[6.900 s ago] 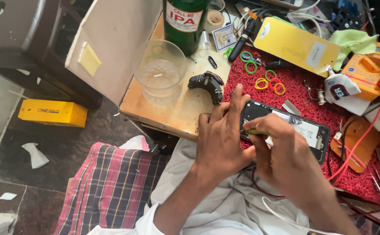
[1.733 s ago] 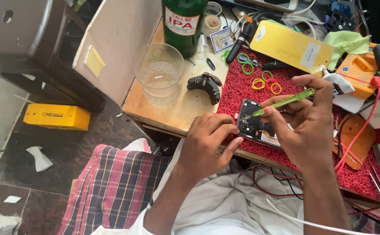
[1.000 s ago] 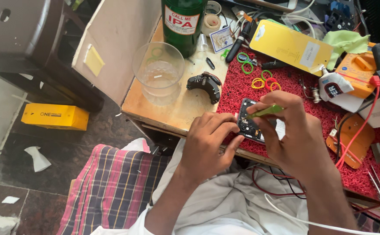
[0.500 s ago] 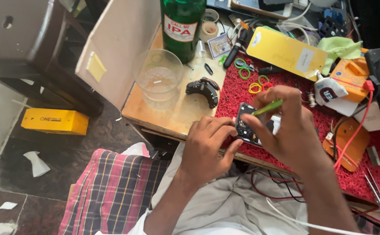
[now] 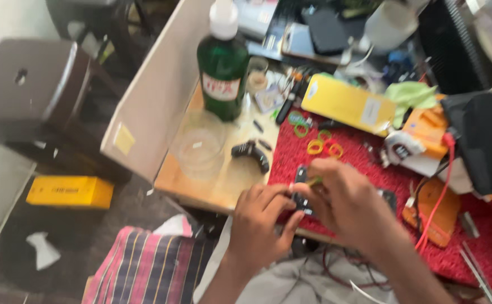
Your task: The person uses a green screwdriver to remove screws from the back of a disassembled smartphone. They place the screws into a clear plastic cup and continue unscrewing additional fasteners from the device.
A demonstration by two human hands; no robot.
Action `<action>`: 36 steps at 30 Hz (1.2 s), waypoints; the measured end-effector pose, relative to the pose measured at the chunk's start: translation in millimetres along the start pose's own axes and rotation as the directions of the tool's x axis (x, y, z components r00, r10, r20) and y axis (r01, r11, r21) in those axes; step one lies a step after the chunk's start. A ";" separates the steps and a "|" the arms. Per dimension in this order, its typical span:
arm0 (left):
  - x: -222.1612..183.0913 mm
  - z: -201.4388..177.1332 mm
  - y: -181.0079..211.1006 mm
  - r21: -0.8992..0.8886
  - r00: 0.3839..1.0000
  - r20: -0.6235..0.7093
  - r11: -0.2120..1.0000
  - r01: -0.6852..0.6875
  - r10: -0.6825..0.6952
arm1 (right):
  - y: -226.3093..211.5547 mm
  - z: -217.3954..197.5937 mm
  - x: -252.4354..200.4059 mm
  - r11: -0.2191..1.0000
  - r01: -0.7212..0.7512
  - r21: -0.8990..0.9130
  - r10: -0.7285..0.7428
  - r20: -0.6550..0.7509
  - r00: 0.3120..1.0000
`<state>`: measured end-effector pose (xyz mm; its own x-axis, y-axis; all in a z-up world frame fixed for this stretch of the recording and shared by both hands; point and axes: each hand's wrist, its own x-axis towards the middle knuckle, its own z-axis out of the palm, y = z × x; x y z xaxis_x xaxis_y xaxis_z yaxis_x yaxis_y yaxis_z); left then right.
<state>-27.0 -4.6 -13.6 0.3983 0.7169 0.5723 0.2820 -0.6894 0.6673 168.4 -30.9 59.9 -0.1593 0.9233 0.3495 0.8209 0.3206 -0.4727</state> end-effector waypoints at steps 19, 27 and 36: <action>-12.9 115.6 -159.1 0.285 0.927 -0.229 0.931 -0.229 0.298 | 72.8 28.3 9.4 0.926 0.022 0.377 -0.111 0.216 0.970; -41.1 105.9 -161.8 0.282 0.934 -0.087 0.908 -0.311 0.347 | 42.9 0.6 23.4 0.907 0.007 0.422 -0.126 0.255 0.959; -38.1 97.3 -137.6 0.322 0.924 -0.172 0.906 -0.275 0.342 | 53.5 2.5 18.1 0.921 0.006 0.390 -0.171 0.391 0.904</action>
<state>4.0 52.8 -173.6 0.3142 0.4445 0.8389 0.4265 -0.8555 0.2936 208.1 3.5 38.9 -0.4988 0.8630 0.0806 0.5414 0.3829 -0.7485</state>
